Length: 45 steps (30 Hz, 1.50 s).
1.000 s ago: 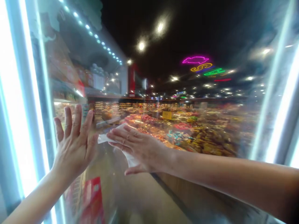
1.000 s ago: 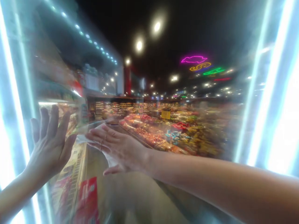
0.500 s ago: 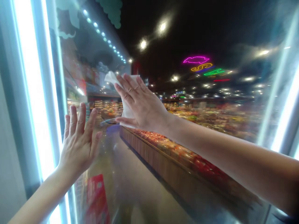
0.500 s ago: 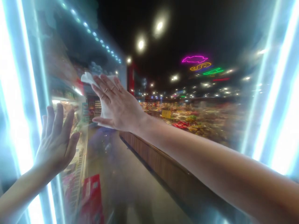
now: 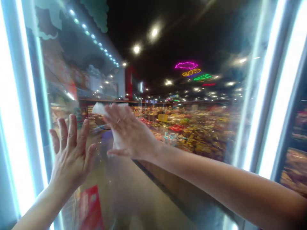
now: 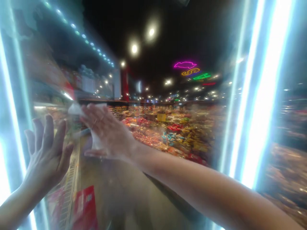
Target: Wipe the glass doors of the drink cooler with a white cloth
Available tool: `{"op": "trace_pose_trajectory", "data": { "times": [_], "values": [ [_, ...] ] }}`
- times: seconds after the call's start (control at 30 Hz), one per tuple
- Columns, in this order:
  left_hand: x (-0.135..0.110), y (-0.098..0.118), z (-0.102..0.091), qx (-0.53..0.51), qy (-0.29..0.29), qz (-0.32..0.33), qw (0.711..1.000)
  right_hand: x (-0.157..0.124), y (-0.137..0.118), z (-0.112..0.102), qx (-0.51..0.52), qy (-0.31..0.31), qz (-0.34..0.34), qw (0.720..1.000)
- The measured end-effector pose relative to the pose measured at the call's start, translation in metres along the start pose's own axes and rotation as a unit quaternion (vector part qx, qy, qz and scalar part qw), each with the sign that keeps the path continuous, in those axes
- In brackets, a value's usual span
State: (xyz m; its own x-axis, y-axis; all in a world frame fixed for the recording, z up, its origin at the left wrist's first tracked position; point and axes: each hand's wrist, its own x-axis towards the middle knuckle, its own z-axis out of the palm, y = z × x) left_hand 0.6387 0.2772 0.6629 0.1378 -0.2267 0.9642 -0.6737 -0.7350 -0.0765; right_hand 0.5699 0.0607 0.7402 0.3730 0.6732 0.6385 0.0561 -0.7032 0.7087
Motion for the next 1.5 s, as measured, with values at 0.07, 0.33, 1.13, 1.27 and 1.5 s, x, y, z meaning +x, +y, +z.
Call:
{"op": "trace_pose_trajectory", "data": {
  "times": [0.07,0.33,1.13,1.27,1.5],
  "values": [
    [0.002,0.014,0.007,0.001,-0.003,0.005,1.0,-0.028,0.004,-0.001,0.001,-0.034,-0.061,0.998],
    [0.002,0.106,0.047,-0.009,-0.013,0.029,0.999,-0.16,0.05,0.005,0.011,0.028,0.163,0.986],
    [0.023,0.476,0.194,-0.081,-0.032,0.045,0.995,-0.484,0.21,-0.003,-0.008,0.031,0.318,0.948],
    [0.026,0.506,0.211,-0.067,-0.037,0.034,0.996,-0.517,0.236,-0.003,-0.008,0.048,0.329,0.943],
    [0.026,0.539,0.235,-0.051,-0.039,0.004,0.998,-0.549,0.281,-0.009,0.022,0.056,0.349,0.935]
  ]
}}
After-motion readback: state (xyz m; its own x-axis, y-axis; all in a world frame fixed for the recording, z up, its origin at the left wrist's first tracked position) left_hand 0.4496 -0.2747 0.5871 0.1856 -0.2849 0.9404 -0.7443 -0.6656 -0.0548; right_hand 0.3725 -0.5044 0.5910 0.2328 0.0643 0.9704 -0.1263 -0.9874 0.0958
